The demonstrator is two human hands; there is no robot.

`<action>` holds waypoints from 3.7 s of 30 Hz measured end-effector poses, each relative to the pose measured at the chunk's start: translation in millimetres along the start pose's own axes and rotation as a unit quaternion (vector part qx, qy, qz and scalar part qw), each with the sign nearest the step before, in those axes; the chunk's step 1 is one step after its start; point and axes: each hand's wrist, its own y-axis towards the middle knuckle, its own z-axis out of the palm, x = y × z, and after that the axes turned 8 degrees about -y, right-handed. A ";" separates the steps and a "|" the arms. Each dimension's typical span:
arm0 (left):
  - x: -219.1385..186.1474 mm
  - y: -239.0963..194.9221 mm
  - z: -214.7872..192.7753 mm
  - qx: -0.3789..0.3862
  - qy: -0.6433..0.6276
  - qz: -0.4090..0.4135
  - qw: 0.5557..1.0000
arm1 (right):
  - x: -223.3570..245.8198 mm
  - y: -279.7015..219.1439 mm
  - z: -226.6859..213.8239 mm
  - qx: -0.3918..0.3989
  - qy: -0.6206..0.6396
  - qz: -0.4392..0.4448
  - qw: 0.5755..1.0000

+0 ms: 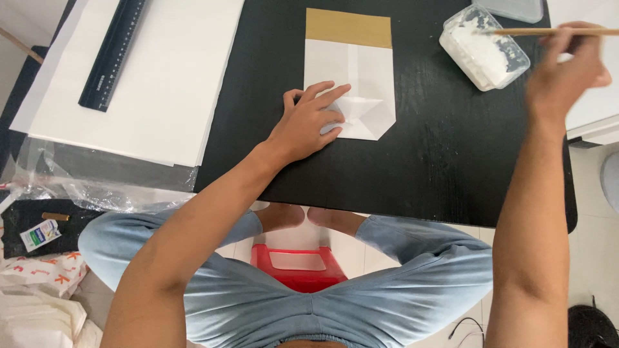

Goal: The person applies white glue to the edges of a folded white paper piece using a wooden stick. They then press the glued edges together to secure the fold. Finally, they place the glued paper onto a larger white sheet and position a brown cardboard piece on top.

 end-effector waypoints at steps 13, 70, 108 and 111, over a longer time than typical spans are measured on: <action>2.5 -1.8 1.9 -0.015 0.000 0.008 1.000 | 102.3 -66.6 -76.0 0.078 0.339 0.302 0.888; -13.7 27.6 -15.1 0.046 -0.073 -0.133 0.987 | 0.3 -50.0 -21.2 -0.066 0.366 0.350 0.860; -13.5 16.3 25.6 0.032 0.110 0.077 0.990 | -5.9 -124.5 -89.6 0.311 0.484 0.393 0.718; -17.9 12.2 25.4 0.046 0.091 0.049 0.994 | 42.0 -112.6 -131.4 0.349 0.406 0.413 0.736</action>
